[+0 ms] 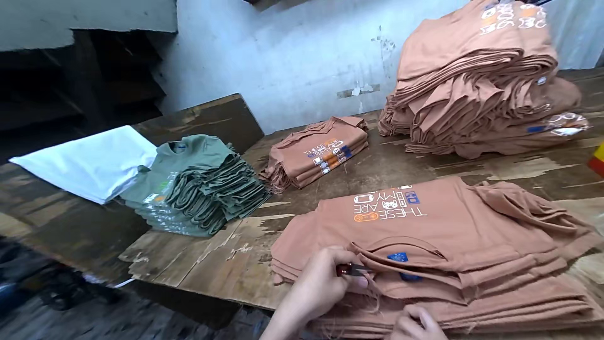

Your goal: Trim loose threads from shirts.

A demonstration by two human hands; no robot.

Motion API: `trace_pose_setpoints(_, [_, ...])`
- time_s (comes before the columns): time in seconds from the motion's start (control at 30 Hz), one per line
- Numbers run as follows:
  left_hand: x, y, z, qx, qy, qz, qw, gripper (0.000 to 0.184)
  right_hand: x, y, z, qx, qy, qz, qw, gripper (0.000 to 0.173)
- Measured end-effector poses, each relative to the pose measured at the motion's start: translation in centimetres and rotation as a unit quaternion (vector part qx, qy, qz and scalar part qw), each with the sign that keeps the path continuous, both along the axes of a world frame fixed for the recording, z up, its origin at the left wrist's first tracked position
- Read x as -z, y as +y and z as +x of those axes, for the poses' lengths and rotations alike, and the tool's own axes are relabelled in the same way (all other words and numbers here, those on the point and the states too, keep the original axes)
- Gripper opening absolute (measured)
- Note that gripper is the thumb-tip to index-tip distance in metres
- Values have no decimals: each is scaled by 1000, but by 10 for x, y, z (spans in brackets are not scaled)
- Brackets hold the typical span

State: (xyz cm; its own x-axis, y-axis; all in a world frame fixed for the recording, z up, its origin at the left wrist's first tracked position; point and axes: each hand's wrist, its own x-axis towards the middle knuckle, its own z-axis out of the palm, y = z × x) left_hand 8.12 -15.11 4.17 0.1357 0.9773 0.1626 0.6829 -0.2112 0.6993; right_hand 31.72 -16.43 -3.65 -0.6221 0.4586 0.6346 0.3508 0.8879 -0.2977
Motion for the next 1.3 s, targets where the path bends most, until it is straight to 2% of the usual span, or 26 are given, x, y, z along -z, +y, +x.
trace_pose_setpoints(0.1, [-2,4,-4,15,-58,-22,998,9,-21,3,-18,138,109,-56,983,38])
trace_pose_setpoints(0.13, [-3,4,-4,15,-63,-30,997,9,-25,7,-28,172,121,-61,976,34])
trace_pose_setpoints(0.17, [-4,4,-4,11,-68,-35,997,9,-26,11,-36,186,136,-68,971,22])
trace_pose_setpoints(0.2, [-5,3,-4,6,-73,-32,997,10,-26,14,-40,179,155,-84,968,11])
trace_pose_setpoints(0.27, [-4,-2,-8,4,-73,7,997,21,-29,17,-35,109,177,-140,968,3])
trace_pose_setpoints(0.37, [6,-17,-16,4,7,101,995,49,-32,18,-9,-30,145,-223,964,5])
trace_pose_setpoints(0.43, [16,-22,-15,-23,69,135,988,47,-37,21,8,-83,66,-241,965,13])
trace_pose_setpoints(0.5, [26,-17,-13,-67,66,171,981,24,-44,21,15,-73,-14,-202,976,33])
trace_pose_setpoints(0.53, [26,-14,-14,-83,45,173,980,15,-45,19,12,-40,-19,-165,985,43])
trace_pose_setpoints(0.57, [23,-11,-15,-96,25,164,982,12,-44,18,4,7,-1,-116,993,47])
trace_pose_setpoints(0.67, [14,4,-9,-166,24,161,973,14,-30,20,-27,150,-2,14,989,35])
trace_pose_setpoints(0.73, [21,22,-5,-200,60,228,951,12,-26,21,-33,150,0,10,989,27])
trace_pose_setpoints(0.8, [33,39,-10,-147,79,280,945,9,-35,17,-22,71,-41,-74,994,26])
trace_pose_setpoints(0.87, [45,47,-15,-79,90,265,957,15,-48,12,-5,7,-142,-162,976,29])
trace_pose_setpoints(0.9, [46,46,-17,-63,92,250,962,17,-54,9,0,8,-170,-179,969,33])
trace_pose_setpoints(0.93, [43,44,-17,-53,93,232,967,20,-58,6,2,31,-163,-176,970,41])
trace_pose_setpoints(1.0, [37,36,-15,-41,99,208,972,24,-59,-3,-6,111,-75,-117,984,49])
trace_pose_setpoints(1.1, [31,23,-17,-23,109,220,969,29,-46,-5,-35,216,5,12,976,40])
trace_pose_setpoints(1.2, [41,10,-24,-3,90,313,946,27,-25,-5,-50,230,2,-7,973,22])
trace_pose_setpoints(1.3, [52,-3,-39,6,111,397,911,21,-15,-4,-46,176,91,-71,978,13])
